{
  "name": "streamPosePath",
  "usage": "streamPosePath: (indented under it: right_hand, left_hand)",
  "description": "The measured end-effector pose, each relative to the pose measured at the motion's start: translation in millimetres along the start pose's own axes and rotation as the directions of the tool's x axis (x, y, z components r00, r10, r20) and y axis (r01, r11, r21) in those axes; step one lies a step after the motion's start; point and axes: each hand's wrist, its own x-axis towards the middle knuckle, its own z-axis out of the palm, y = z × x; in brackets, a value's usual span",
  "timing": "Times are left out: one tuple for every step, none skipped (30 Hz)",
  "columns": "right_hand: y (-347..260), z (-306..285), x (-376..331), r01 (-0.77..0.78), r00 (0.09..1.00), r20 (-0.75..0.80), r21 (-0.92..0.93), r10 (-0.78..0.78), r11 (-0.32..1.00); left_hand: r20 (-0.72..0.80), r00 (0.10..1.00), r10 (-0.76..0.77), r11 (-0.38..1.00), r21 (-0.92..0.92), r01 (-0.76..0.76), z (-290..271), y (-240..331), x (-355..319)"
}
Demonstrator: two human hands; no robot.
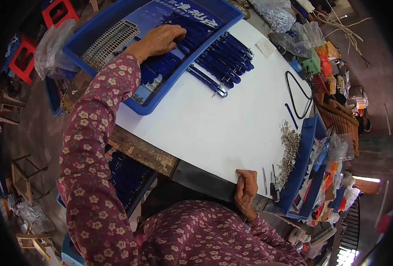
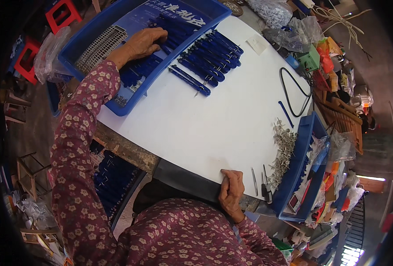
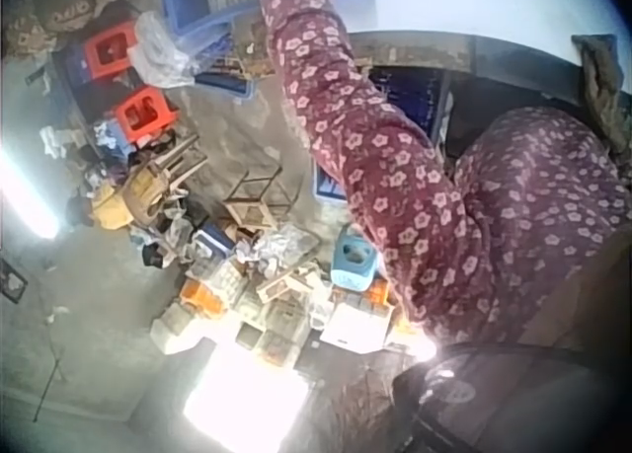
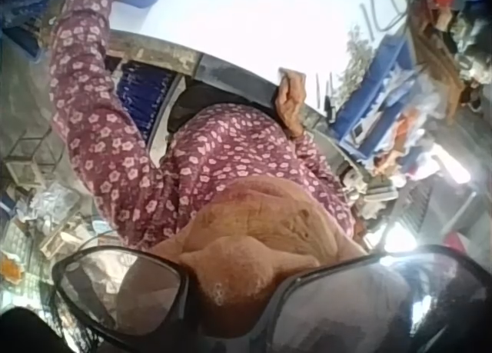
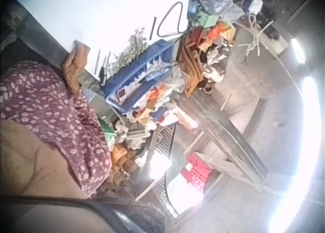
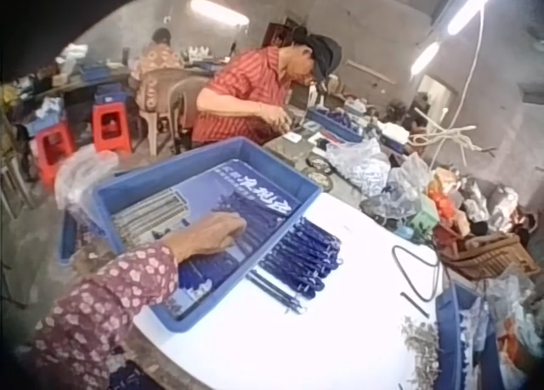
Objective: Assembling small blue plastic components by joining parts and inserting metal clips at a manual workstation.
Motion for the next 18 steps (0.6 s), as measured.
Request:
streamPosePath:
  right_hand:
    - [-1,0,0,-0.006,1.000,0.001,-0.002,0.006,1.000]
    - [-1,0,0,-0.007,1.000,0.001,-0.003,0.007,1.000]
    - [0,0,0,-0.007,1.000,0.003,0.005,0.007,1.000]
    - [1,0,0,-0.007,1.000,0.004,0.013,0.007,1.000]
    - [1,0,-1,-0.007,1.000,0.005,0.015,0.007,1.000]
    - [2,1,-1,-0.006,1.000,0.006,0.010,0.006,1.000]
    - [2,1,-1,-0.006,1.000,0.005,0.003,0.006,1.000]
    - [3,0,-1,-0.007,1.000,0.005,0.001,0.007,1.000]
    - [3,0,-1,-0.003,1.000,0.004,0.005,0.003,1.000]
    - [3,0,-1,0.003,1.000,0.005,0.012,-0.003,1.000]
    - [4,0,-2,0.003,1.000,0.005,0.012,-0.004,1.000]
    - [5,0,-3,0.003,1.000,0.005,0.008,-0.003,1.000]
    - [5,1,-3,0.003,1.000,0.005,0.005,-0.003,1.000]
    - [5,1,-3,0.004,1.000,0.006,0.005,-0.004,1.000]
    - [4,0,-3,0.003,1.000,0.010,0.010,-0.003,1.000]
    - [4,0,-2,0.001,1.000,0.013,0.013,-0.001,1.000]
    - [4,0,-2,0.000,1.000,0.012,0.011,-0.001,1.000]
    - [4,1,-2,0.004,1.000,0.005,0.010,-0.004,1.000]
  left_hand:
    - [0.001,1.000,0.000,1.000,-0.001,0.000,1,0,0]
    - [-0.003,1.000,0.012,1.000,0.006,-0.012,1,-1,0]
    - [-0.006,1.000,0.024,1.000,0.012,-0.024,2,-1,1]
    - [-0.006,1.000,0.024,1.000,0.012,-0.024,3,-3,0]
    - [-0.026,0.998,0.049,0.998,0.039,-0.048,4,-6,-1]
    - [-0.045,0.996,0.074,0.995,0.067,-0.071,4,-8,-3]
    - [-0.045,0.996,0.076,0.995,0.065,-0.073,4,-6,-1]
    - [-0.011,0.999,0.040,0.999,0.034,-0.040,4,-4,1]
    - [0.023,1.000,0.005,1.000,0.003,-0.005,3,-2,3]
    - [0.023,1.000,0.005,1.000,0.003,-0.005,3,-3,2]
    - [0.037,0.999,-0.010,1.000,-0.002,0.010,2,-3,2]
    - [0.052,0.998,-0.024,1.000,-0.006,0.025,2,-4,2]
    - [0.051,0.998,-0.025,1.000,-0.006,0.025,1,-4,2]
    - [0.070,0.997,-0.028,0.999,-0.019,0.030,0,-5,2]
    - [0.088,0.996,-0.032,0.999,-0.032,0.035,-1,-5,2]
    - [0.087,0.996,-0.030,0.999,-0.034,0.033,-4,-3,4]
    - [0.131,0.989,-0.069,0.994,-0.077,0.080,-7,0,5]
    - [0.176,0.979,-0.106,0.985,-0.118,0.128,-11,2,6]
